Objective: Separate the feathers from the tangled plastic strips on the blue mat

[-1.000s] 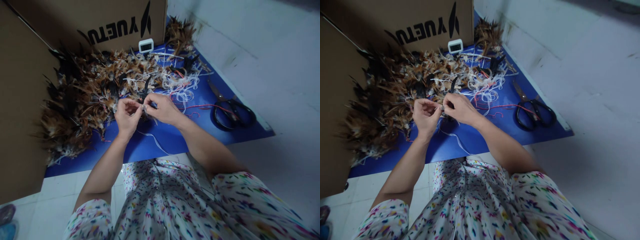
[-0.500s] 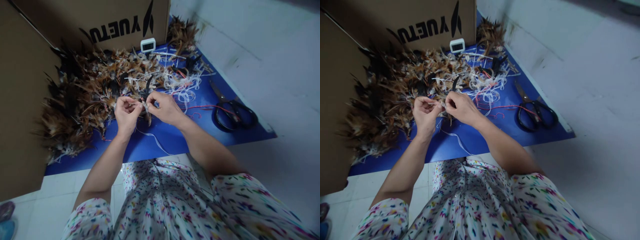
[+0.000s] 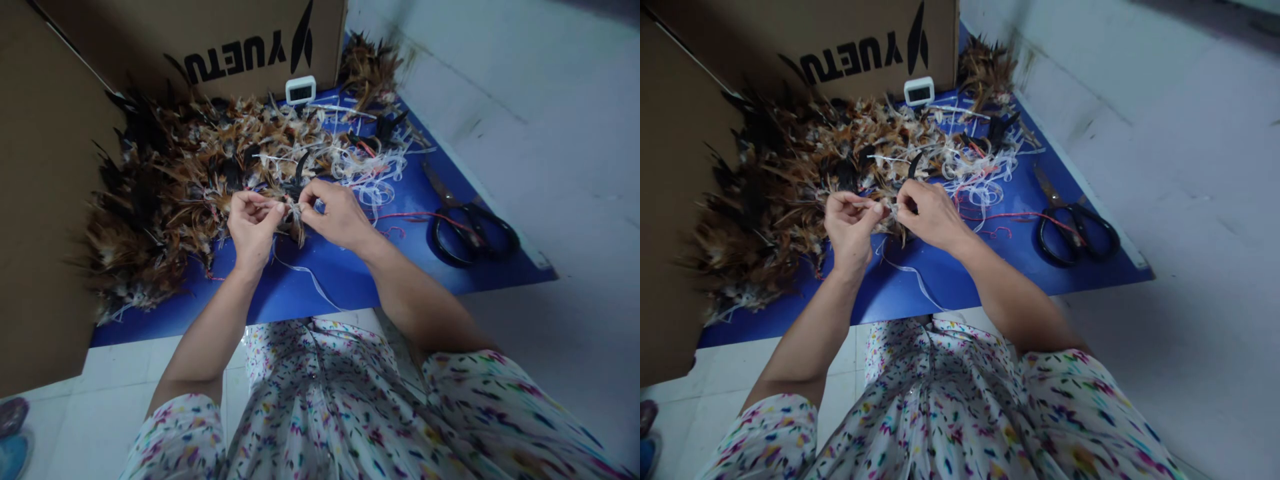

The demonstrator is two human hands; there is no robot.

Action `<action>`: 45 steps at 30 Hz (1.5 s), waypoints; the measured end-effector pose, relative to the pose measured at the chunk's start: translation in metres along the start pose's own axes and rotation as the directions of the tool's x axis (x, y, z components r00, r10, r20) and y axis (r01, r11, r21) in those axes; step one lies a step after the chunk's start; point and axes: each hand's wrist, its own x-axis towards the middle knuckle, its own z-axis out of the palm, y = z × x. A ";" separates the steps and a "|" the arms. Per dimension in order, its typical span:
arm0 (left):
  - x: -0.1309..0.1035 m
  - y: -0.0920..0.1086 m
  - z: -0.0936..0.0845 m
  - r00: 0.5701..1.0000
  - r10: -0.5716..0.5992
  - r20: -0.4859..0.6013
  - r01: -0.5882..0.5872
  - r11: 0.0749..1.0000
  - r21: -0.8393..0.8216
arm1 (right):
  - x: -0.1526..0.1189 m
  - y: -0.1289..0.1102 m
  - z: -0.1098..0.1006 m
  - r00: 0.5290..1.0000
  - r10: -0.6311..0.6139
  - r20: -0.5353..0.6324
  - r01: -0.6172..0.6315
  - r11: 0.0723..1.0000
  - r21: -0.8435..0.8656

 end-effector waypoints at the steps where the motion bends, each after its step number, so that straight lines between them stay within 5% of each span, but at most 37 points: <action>1: 0.000 0.000 0.000 1.000 -0.012 -0.002 0.012 1.000 0.014 | 0.000 -0.001 0.000 1.000 0.005 -0.003 -0.005 1.000 -0.003; 15: 0.001 -0.001 0.001 0.987 -0.162 0.004 0.161 0.977 -0.137 | 0.000 0.002 0.001 0.999 0.048 0.000 -0.048 0.997 0.055; 22: 0.006 0.004 -0.004 0.895 -0.404 0.190 0.433 0.889 -0.148 | 0.001 0.013 0.006 0.986 0.156 0.058 -0.164 0.970 0.179; 31: 0.003 0.006 -0.003 0.909 -0.239 0.340 0.232 0.971 0.062 | -0.001 0.010 0.008 0.978 0.168 0.122 -0.190 0.963 0.191; 45: 0.022 0.010 -0.025 0.963 -0.267 -0.018 0.266 0.962 -0.060 | 0.001 0.020 0.009 0.962 0.227 -0.154 -0.219 0.974 0.065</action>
